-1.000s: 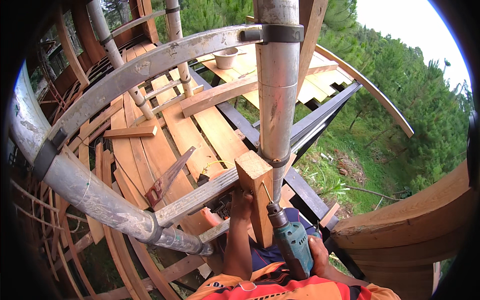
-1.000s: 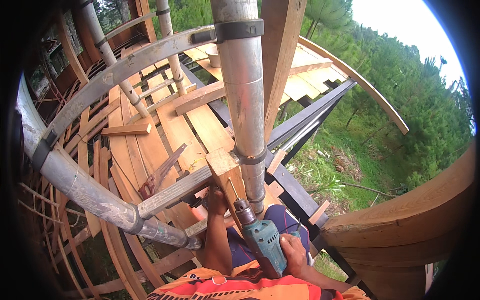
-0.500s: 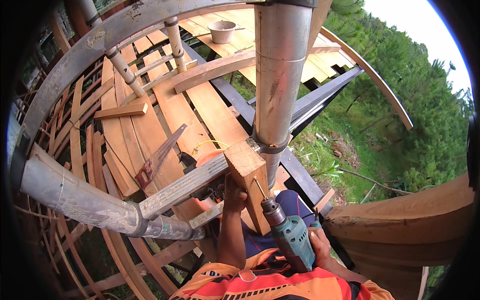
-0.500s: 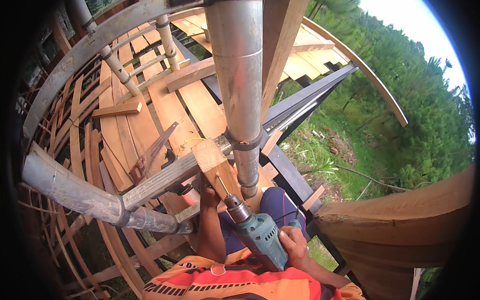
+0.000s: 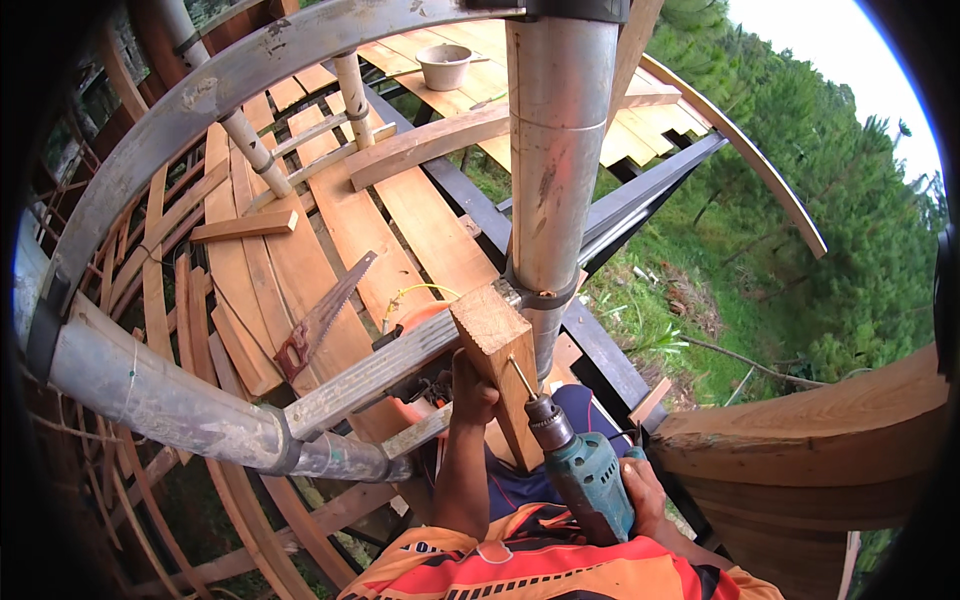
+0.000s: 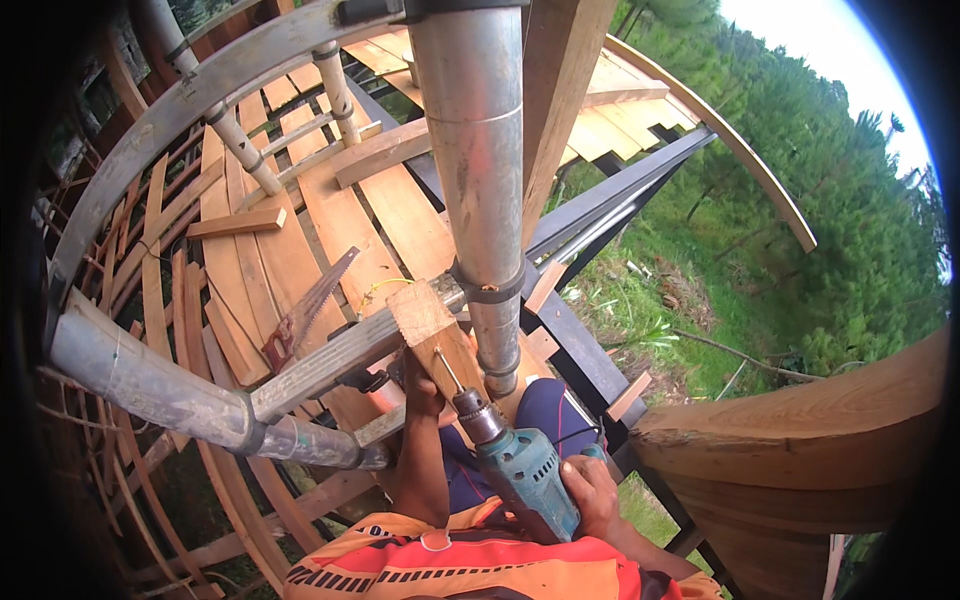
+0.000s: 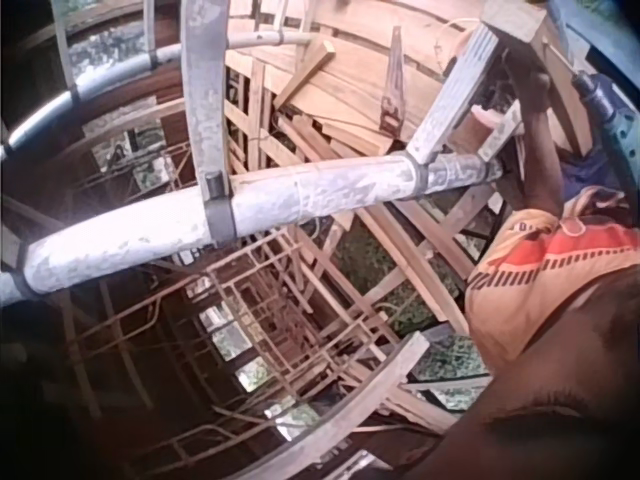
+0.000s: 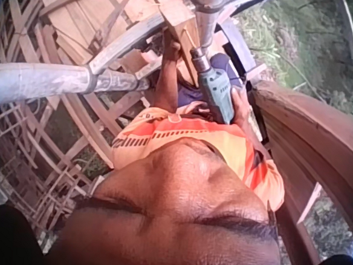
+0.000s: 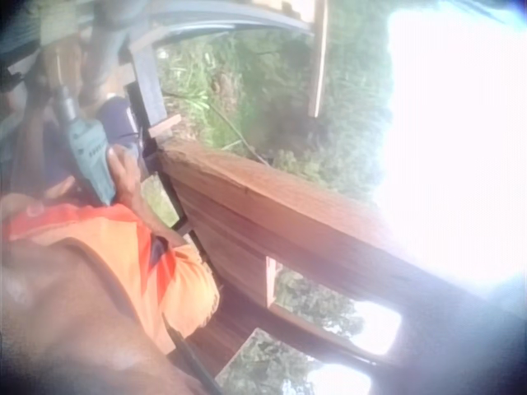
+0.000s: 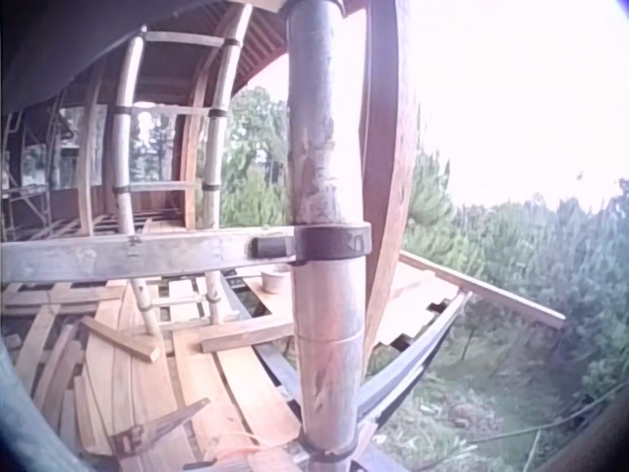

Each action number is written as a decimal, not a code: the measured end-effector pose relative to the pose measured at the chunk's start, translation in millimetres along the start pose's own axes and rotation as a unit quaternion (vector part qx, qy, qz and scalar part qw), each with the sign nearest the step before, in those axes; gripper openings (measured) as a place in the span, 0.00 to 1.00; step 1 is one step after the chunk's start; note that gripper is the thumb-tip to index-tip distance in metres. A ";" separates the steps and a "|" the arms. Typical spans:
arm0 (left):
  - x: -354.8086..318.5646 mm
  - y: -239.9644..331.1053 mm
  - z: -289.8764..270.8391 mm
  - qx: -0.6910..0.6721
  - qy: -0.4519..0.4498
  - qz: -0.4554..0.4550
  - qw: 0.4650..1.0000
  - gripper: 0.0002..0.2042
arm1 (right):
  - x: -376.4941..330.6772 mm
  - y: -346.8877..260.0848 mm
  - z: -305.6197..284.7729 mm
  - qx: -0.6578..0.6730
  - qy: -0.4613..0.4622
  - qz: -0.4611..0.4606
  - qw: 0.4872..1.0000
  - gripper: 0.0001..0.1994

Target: The person sits on a wooden floor and uses a cordless drill to fasten small wooden blocks to metal scaffolding poles. They repeatedly pick up blocks, align them, and drill screws to secure them to the structure.

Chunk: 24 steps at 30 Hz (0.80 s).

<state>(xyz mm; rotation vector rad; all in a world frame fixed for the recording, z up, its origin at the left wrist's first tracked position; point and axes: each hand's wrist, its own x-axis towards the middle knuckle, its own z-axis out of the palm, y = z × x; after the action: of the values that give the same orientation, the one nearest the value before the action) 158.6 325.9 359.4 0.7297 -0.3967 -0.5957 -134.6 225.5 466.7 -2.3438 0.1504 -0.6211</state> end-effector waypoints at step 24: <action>-4.3 -91.6 -42.9 -0.065 0.004 -0.013 0.998 0.54 | -3.9 1.8 5.7 -0.071 0.079 -0.034 0.994 0.34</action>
<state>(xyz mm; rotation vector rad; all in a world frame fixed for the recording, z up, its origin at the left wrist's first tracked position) 144.7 295.7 263.8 0.6140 -0.3380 -0.6375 -135.2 228.6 460.4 -2.4436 0.1922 -0.8560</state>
